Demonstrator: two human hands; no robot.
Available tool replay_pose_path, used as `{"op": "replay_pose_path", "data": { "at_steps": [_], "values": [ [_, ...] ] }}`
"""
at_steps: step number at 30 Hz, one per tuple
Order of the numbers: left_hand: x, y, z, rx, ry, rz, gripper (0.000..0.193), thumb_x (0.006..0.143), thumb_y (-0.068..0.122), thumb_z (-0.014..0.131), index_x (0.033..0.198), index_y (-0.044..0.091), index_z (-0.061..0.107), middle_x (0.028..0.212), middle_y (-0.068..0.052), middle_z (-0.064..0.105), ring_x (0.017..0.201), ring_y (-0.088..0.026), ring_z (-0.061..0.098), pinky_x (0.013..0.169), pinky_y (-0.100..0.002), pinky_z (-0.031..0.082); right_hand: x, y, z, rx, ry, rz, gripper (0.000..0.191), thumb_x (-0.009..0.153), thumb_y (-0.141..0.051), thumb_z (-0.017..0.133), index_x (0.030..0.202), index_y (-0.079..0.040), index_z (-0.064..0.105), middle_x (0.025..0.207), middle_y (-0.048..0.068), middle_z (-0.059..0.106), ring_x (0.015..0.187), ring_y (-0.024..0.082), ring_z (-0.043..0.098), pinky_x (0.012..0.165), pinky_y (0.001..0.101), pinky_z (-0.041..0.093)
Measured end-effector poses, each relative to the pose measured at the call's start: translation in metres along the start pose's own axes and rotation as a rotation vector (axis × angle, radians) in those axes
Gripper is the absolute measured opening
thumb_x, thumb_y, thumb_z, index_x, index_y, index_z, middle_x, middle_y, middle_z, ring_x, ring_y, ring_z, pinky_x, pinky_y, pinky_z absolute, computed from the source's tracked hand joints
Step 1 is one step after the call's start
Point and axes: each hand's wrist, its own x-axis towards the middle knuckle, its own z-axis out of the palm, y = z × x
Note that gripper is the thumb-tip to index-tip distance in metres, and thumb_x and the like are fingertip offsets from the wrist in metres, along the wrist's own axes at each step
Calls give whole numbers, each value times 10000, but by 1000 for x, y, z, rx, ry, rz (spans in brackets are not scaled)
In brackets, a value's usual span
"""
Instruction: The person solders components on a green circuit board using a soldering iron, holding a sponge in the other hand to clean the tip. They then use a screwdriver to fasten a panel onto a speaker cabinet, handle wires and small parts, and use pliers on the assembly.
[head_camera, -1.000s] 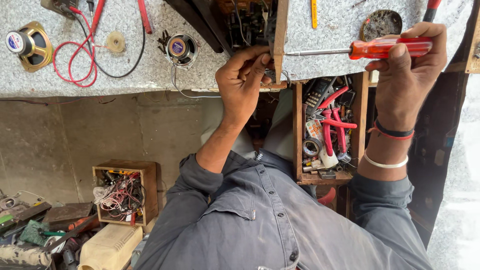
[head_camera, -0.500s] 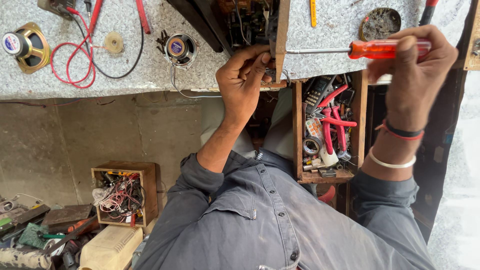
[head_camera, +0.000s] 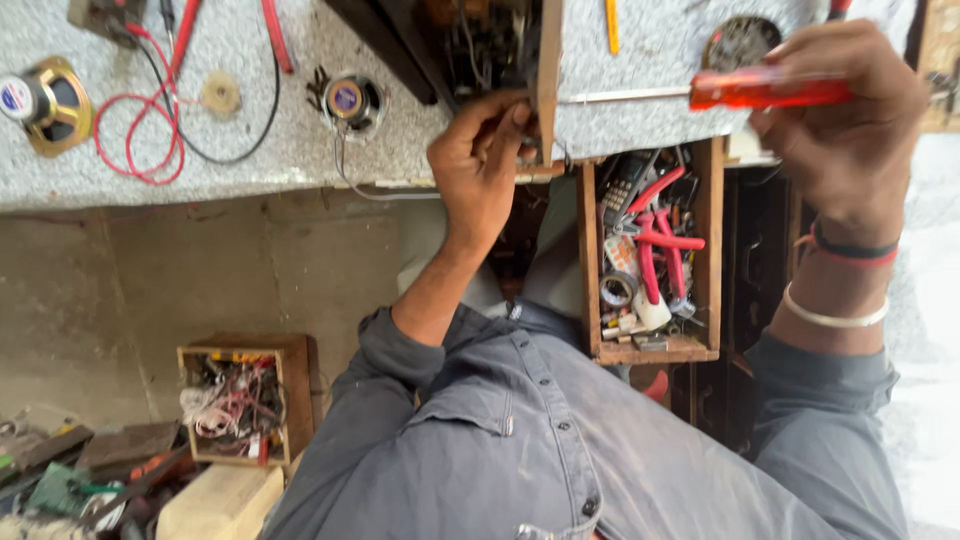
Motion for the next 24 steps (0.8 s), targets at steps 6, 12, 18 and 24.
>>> {"op": "replay_pose_path", "data": {
  "at_steps": [6, 12, 18, 24],
  "values": [
    [2, 6, 0, -11, -1, -34, 164, 1043, 90, 670, 1162, -16, 708, 942, -79, 760, 820, -107, 752, 676, -247, 637, -5, -2, -3, -53, -20, 50, 355, 985, -254, 789, 1179, 0, 636, 925, 85, 682, 702, 92, 649, 572, 200, 496],
    [2, 8, 1, -23, -23, 12, 174, 1053, 80, 666, 1170, -42, 708, 944, -87, 761, 802, -109, 738, 701, -253, 632, -7, 0, 2, 21, -22, 12, 371, 945, -224, 784, 1210, -20, 622, 973, 73, 684, 737, 78, 660, 585, 197, 512],
    [2, 9, 2, -29, 0, -33, 176, 1042, 65, 667, 1146, -74, 693, 936, -89, 745, 809, -105, 731, 727, -253, 632, -8, 10, -4, -39, -10, 23, 405, 906, -194, 779, 1240, -41, 608, 1022, 62, 687, 773, 65, 670, 598, 194, 528],
    [1, 9, 3, -47, -3, -46, 199, 1036, 79, 666, 1157, -79, 684, 935, -69, 741, 800, -91, 719, 725, -238, 619, -10, 25, -12, -192, -15, 71, 218, 1076, -205, 660, 1014, 3, 646, 853, 127, 657, 649, 112, 598, 531, 232, 454]
  ]
}}
